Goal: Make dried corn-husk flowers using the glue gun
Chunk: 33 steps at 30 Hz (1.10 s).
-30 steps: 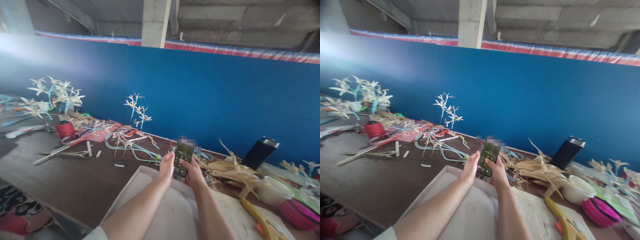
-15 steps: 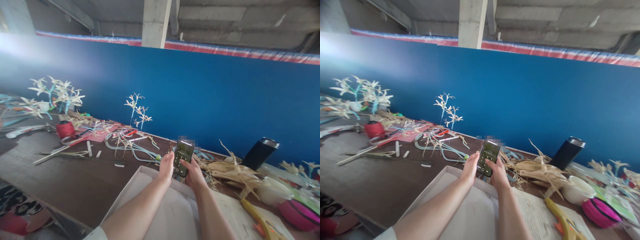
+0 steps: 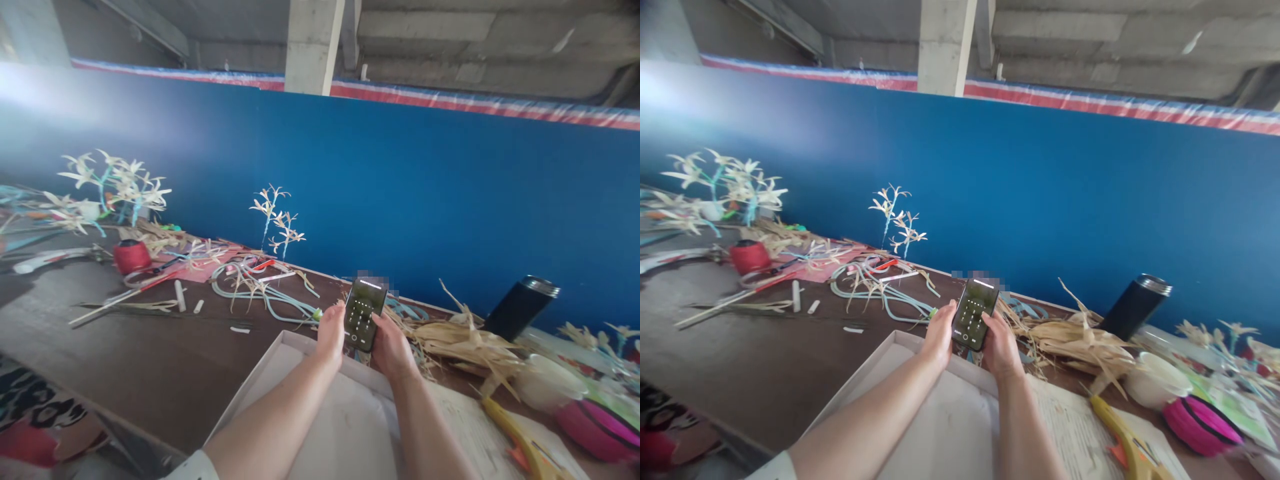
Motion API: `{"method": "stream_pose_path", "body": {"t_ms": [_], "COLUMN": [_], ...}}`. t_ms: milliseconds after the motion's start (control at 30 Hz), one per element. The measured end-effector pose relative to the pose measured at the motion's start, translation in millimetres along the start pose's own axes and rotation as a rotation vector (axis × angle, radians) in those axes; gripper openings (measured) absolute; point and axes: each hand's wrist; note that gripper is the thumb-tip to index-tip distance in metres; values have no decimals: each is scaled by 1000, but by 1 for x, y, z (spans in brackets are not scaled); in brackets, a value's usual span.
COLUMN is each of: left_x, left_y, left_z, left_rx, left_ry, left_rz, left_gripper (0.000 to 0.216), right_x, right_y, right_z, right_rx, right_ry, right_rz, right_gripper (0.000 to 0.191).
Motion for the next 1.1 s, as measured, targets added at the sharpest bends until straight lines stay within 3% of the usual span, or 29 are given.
{"method": "stream_pose_path", "body": {"t_ms": [300,1100], "left_x": [2,3], "left_y": [1,3], "left_z": [0,0], "left_rx": [-75,-64], "left_ry": [-6,-25], "left_rz": [-29,-89], "left_gripper": [39,45], "right_x": [-2,-2], "right_y": [2,-2], "right_z": [3,6], "right_rx": [-49,-3], "right_ry": [24,14], "right_rz": [47,38], "right_gripper": [39,45]}}
Point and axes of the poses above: each hand's wrist, its own z-axis away from the middle knuckle, its own y-axis out of the back of the hand, x = y × z, and after that the axes turned 15 degrees about x, right-handed
